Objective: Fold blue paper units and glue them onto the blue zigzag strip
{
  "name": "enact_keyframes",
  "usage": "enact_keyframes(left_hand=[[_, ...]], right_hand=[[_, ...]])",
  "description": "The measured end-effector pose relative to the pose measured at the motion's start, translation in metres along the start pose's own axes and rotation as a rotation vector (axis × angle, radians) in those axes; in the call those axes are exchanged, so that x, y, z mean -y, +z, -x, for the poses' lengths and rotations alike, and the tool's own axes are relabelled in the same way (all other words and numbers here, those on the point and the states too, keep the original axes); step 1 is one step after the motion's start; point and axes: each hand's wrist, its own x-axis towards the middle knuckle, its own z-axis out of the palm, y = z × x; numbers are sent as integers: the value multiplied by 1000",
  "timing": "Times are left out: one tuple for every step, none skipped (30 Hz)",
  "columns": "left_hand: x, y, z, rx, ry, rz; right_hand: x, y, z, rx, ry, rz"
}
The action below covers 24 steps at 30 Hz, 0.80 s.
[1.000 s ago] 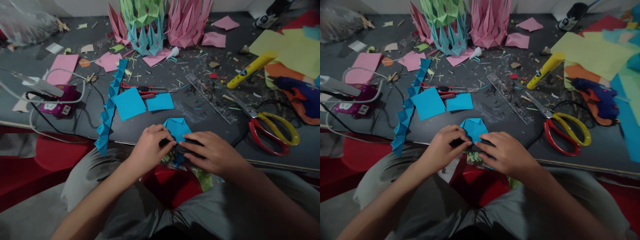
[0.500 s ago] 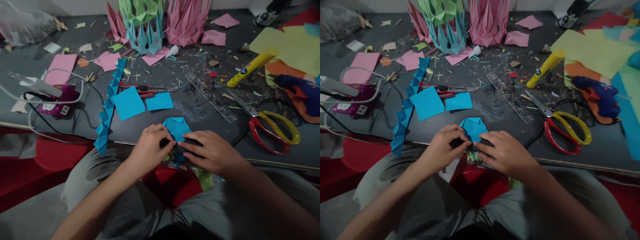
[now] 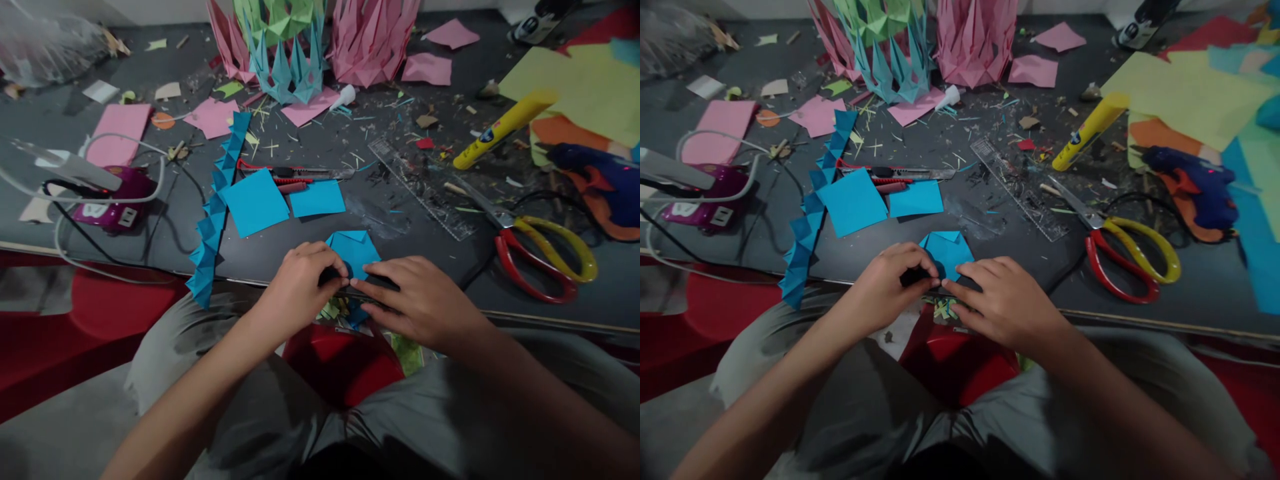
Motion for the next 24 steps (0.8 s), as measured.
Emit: enact_keyframes(left_hand=[[1,-1,0,15,6,14],[1,-3,0,29,13,28],[2,-5,-1,42,19,40],[2,-6,0,56,25,50],[3,-8,0,71,32,54],[3,-10,0,86,39,53],[3,-12,0,99,48,51],[4,-14,0,111,56,48],[4,-15,1,123,63,43],[4,-16,1,131,72,36],[5,-16,1,137,80,27],[6,-16,1,142,88,17],[6,-16,1,147,95,4],[7,-17,1,149,106,-12],[8,-16,2,146,121,-34],[9,-16,4,143,141,-67],[8,-15,6,141,163,-113],[8,-14,9,136,187,-174],[6,-11,13,127,209,-250],[3,-7,17,112,221,-337],[0,-2,22,72,230,-432],[-4,5,27,24,238,-524],[-8,12,32,-39,244,-597],[-12,20,37,-93,234,-654]], right_hand=[[0,-1,-1,-12,3,-5],[0,-1,-1,-24,6,-13],[0,-1,-1,-37,11,-26],[0,-1,-2,-48,18,-42],[-1,-2,-2,-57,26,-59],[-1,-2,-1,-66,34,-74],[-1,-2,-1,-74,41,-88],[-1,-2,-1,-79,46,-99],[-2,-2,-1,-84,48,-110],[-2,-2,-1,-89,50,-119],[-2,-2,-1,-94,53,-129],[-2,-3,-1,-96,59,-138],[-2,-3,-1,-96,67,-148],[-2,-4,0,-96,76,-160],[-2,-4,0,-93,84,-174],[-3,-5,0,-87,93,-190],[-3,-5,0,-79,103,-204],[-3,-6,0,-68,112,-215],[-3,-6,0,-55,122,-222],[-3,-6,0,-42,131,-224],[-3,-6,0,-34,139,-222],[-3,-5,0,-34,139,-218],[-3,-5,-1,-38,137,-214],[-2,-4,-1,-47,132,-209]])
